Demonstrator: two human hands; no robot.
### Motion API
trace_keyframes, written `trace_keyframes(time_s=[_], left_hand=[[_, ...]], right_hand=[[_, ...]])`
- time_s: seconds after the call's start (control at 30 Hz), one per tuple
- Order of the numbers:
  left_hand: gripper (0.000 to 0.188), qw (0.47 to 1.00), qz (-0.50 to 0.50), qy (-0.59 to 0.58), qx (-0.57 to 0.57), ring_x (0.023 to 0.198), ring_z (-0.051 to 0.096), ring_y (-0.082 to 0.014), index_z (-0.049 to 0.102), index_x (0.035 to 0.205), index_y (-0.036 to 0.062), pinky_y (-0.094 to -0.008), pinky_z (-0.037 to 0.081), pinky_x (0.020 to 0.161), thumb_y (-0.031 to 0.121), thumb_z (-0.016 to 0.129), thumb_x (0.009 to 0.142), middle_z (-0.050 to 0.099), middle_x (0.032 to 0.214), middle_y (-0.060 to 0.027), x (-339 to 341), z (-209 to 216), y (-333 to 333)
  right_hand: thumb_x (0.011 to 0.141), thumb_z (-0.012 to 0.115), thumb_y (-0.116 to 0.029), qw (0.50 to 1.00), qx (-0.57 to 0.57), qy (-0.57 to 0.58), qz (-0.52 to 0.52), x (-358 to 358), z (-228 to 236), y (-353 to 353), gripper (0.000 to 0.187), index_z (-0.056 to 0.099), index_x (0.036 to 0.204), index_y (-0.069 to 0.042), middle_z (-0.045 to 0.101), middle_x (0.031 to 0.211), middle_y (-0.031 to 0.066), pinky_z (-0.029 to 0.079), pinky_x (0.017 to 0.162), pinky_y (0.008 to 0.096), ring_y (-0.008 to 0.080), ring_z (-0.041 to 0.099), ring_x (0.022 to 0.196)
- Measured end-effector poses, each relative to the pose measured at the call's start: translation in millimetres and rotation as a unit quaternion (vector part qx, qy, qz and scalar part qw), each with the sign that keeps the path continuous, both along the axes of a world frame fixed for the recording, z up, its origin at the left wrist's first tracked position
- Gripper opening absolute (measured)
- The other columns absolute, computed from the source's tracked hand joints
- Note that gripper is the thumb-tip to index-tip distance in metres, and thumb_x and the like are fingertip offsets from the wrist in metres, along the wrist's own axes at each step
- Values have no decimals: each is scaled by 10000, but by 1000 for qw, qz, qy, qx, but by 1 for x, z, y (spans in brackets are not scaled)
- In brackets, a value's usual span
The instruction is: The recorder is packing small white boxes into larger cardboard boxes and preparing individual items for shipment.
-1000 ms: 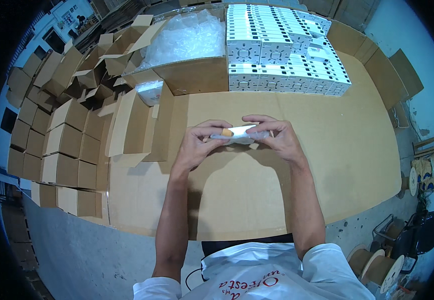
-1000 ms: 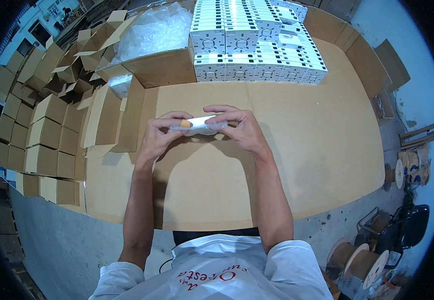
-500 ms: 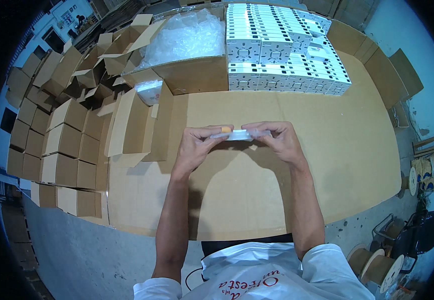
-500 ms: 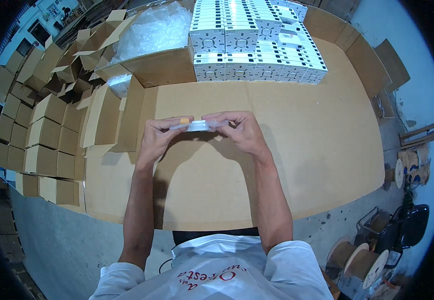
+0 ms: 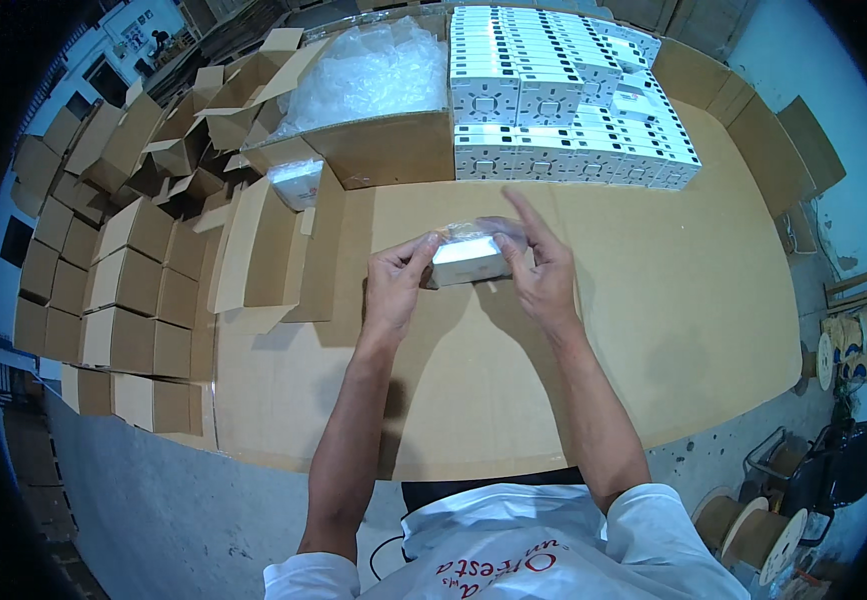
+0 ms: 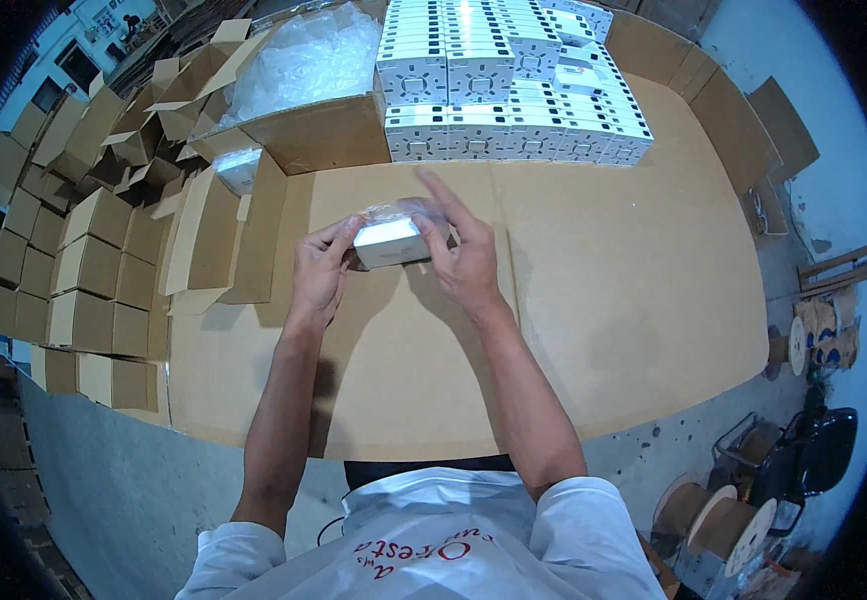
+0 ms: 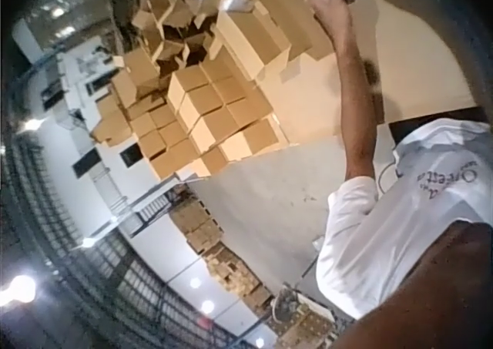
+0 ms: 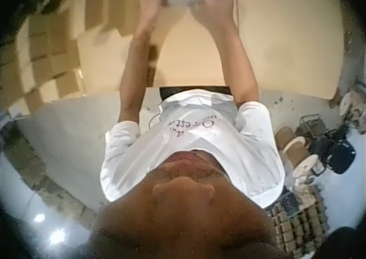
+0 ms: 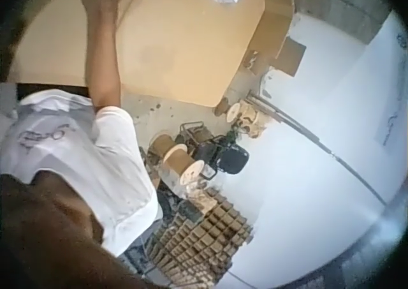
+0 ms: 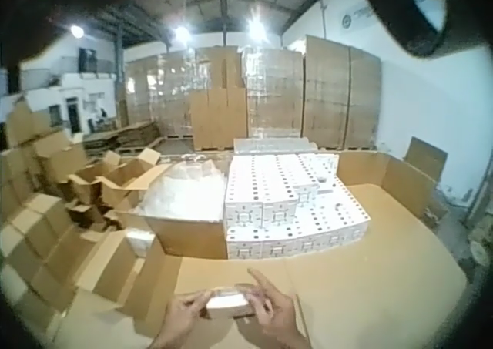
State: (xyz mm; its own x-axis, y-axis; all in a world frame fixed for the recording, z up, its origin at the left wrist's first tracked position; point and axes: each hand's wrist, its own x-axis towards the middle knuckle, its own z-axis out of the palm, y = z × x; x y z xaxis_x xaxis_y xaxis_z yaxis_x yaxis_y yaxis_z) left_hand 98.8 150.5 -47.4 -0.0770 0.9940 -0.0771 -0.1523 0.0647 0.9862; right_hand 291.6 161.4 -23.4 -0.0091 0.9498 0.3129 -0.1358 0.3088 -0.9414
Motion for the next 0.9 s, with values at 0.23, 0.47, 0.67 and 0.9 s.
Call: trace_keyframes(time_s=[0.23,0.47,0.67,0.9], left_hand=[[374,999,-10,-44,0,893,634,-138,695,1164,-52,-296,510,755,274,668,984,710,1037,-92,2,2,-1],[359,999,-9,-52,-1,771,575,-74,733,1134,-17,-236,455,656,303,658,990,696,913,-22,1,5,-3],[352,996,-24,-81,-21,808,590,-83,723,1167,-2,-258,487,689,295,636,1001,714,959,-59,-5,8,-5],[333,999,-21,-20,33,852,613,-81,669,1279,27,-218,502,683,209,622,1004,720,1028,-59,-5,11,-7]], right_hand=[[851,446,140,981,119,-128,88,14,-10,8,398,731,1088,-3,713,1126,146,503,965,339,233,671,1080],[853,492,70,988,23,-112,107,18,-1,2,341,745,1063,-21,710,1061,111,502,905,314,206,660,1015],[810,739,-9,977,50,-193,78,12,2,-1,279,756,1083,-66,709,1075,90,518,870,321,196,656,1020],[809,803,-86,975,11,-196,107,20,-1,4,286,752,1089,-64,700,1096,83,522,828,322,192,654,993]])
